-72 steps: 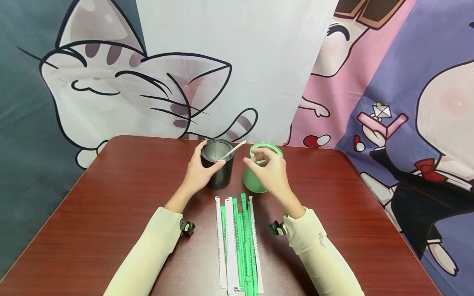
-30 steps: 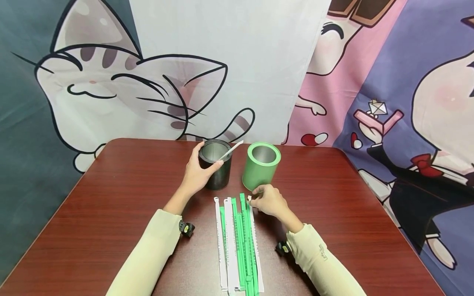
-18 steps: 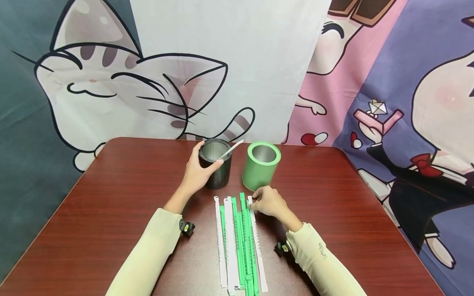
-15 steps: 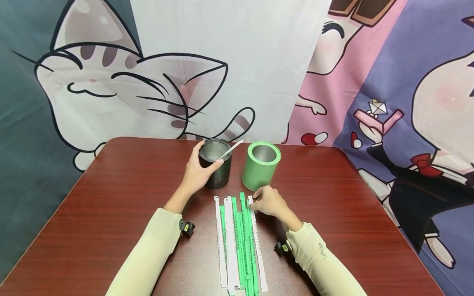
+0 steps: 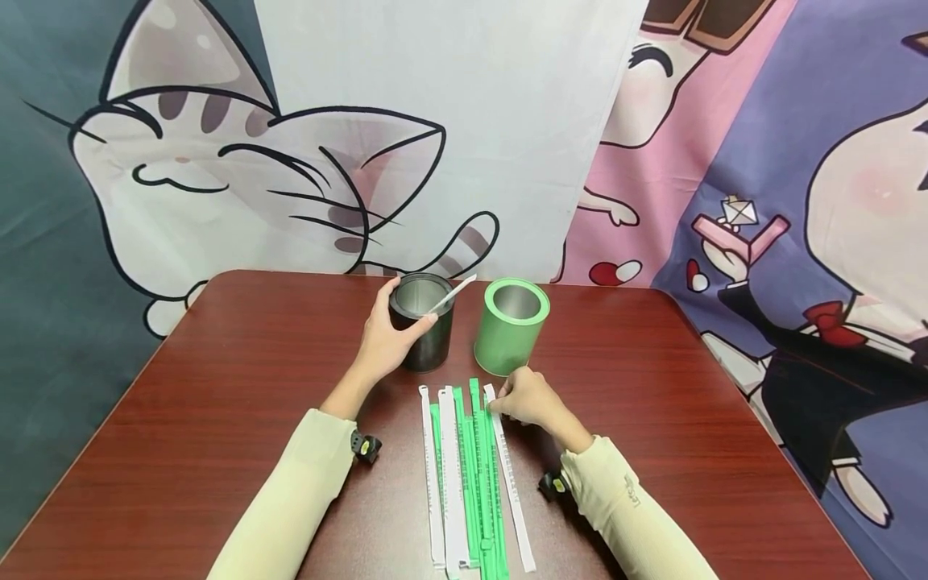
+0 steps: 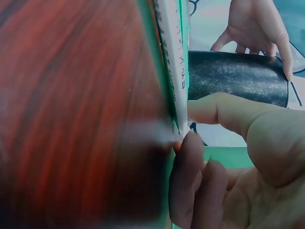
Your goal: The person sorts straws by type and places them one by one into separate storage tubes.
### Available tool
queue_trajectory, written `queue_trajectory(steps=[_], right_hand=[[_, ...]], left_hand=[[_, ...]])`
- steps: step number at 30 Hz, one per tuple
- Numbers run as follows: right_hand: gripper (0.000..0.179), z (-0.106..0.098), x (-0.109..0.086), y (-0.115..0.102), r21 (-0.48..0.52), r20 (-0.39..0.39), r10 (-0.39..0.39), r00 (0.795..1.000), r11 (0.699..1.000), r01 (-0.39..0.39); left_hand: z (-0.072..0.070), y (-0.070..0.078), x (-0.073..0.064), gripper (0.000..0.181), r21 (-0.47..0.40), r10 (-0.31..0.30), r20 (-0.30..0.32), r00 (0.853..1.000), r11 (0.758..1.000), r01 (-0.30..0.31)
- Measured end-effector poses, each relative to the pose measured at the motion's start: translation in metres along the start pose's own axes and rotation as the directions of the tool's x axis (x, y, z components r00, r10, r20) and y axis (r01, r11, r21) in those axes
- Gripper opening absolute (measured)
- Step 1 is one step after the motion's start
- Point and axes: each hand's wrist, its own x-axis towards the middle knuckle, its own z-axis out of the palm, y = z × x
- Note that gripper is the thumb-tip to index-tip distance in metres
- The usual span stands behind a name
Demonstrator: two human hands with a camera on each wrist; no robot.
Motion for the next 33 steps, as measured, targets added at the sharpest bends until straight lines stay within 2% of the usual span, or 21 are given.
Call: queue_trajectory(steps=[8,13,21,27,33], right_hand=[[0.038,0.003,-0.002,0.002,0.042,0.079,-0.029,0.996,0.999,0.026],[0.028,-0.004,-0.004,0.004,0.084,0.079,-0.051,0.996,0.995,0.044],[0.01,-0.034,-0.016,-0.011,0.187,-0.013,-0.128,0.992,0.974,0.128],[0.008,-0.058,-0.027,-0.023,0.258,-0.109,-0.161,0.981,0.948,0.185],[0.012,-0.074,-0.035,-0.026,0.321,-0.189,-0.177,0.966,0.918,0.231]], left_hand=[[0.002,-0.003,-0.002,0.086,-0.004,-0.01,0.005,1.0,1.0,0.01],[0.003,-0.003,-0.002,0.086,0.001,-0.004,0.004,1.0,1.0,0.004],[0.002,-0.003,-0.001,0.085,0.004,-0.006,-0.002,1.0,1.0,0.006],[0.002,-0.002,0.0,0.085,0.001,0.003,0.001,1.0,1.0,-0.003],[0.001,-0.002,0.0,0.084,-0.002,0.007,-0.003,1.0,1.0,-0.007]])
